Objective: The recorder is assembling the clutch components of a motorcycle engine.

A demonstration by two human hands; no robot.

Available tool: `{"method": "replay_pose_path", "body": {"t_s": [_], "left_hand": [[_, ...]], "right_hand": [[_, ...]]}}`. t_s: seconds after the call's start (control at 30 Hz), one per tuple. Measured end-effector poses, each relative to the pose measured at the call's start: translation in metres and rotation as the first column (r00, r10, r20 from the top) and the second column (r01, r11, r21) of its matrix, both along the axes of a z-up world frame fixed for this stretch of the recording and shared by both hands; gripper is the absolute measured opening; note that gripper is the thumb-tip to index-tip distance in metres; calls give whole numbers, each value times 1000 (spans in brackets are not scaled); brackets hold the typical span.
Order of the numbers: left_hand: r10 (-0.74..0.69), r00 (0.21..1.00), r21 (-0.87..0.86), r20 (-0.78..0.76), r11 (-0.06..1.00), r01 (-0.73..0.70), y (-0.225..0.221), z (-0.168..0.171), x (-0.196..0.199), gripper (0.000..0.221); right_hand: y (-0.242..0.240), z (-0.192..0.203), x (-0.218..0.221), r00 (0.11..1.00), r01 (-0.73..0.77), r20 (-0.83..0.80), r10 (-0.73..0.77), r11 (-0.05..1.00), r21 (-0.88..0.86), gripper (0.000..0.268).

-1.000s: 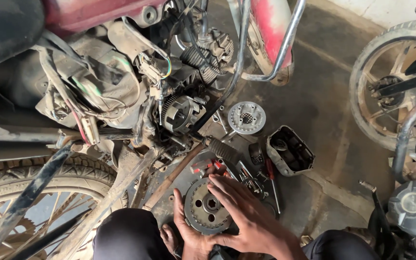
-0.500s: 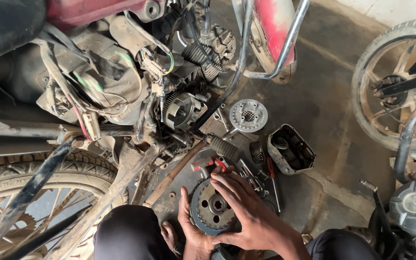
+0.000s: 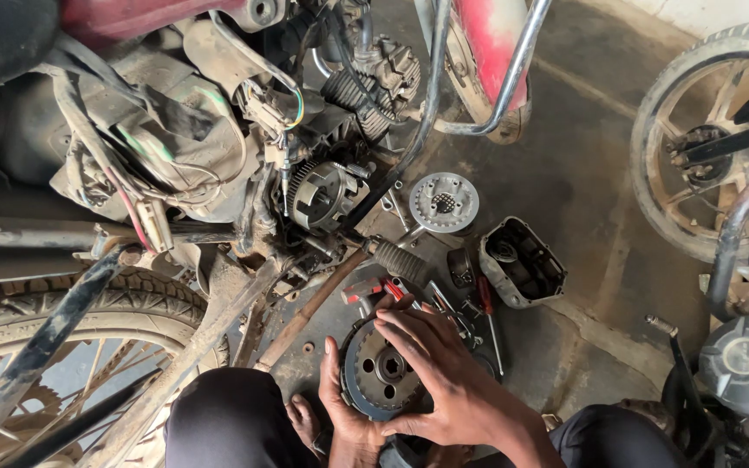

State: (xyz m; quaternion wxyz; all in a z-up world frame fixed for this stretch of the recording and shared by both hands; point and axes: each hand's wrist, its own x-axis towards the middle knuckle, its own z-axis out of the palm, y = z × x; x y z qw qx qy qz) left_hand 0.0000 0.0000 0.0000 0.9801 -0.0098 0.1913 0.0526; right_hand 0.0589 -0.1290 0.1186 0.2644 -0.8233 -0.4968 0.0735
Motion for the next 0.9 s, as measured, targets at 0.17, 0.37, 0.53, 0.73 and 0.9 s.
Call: {"method": "replay_pose_path", "body": {"t_s": [0.17, 0.37, 0.53, 0.73, 0.9], "left_hand": [[5, 1000, 41, 11, 999, -6, -2, -13, -1, 70], [-1, 1000, 98, -17, 995, 2, -3, -16, -2, 65], [-15, 1000, 55, 6, 998, 14, -3, -8, 0, 68], [-11, 1000, 41, -16, 999, 11, -5, -7, 0, 68], [11, 999, 46, -35, 999, -9, -10, -12, 1, 62]], "right_hand": [[-1, 0, 0, 1000, -14, 11, 14, 1000, -14, 121], [-3, -3, 0, 1000, -12, 7, 12, 1000, -16, 118], [-4, -4, 1, 1000, -12, 25, 12, 1000, -26, 118], [-4, -6, 2, 998, 19, -55, -22, 998, -54, 120], [-5, -3, 4, 997, 16, -74, -21, 997, -71, 121]]}}
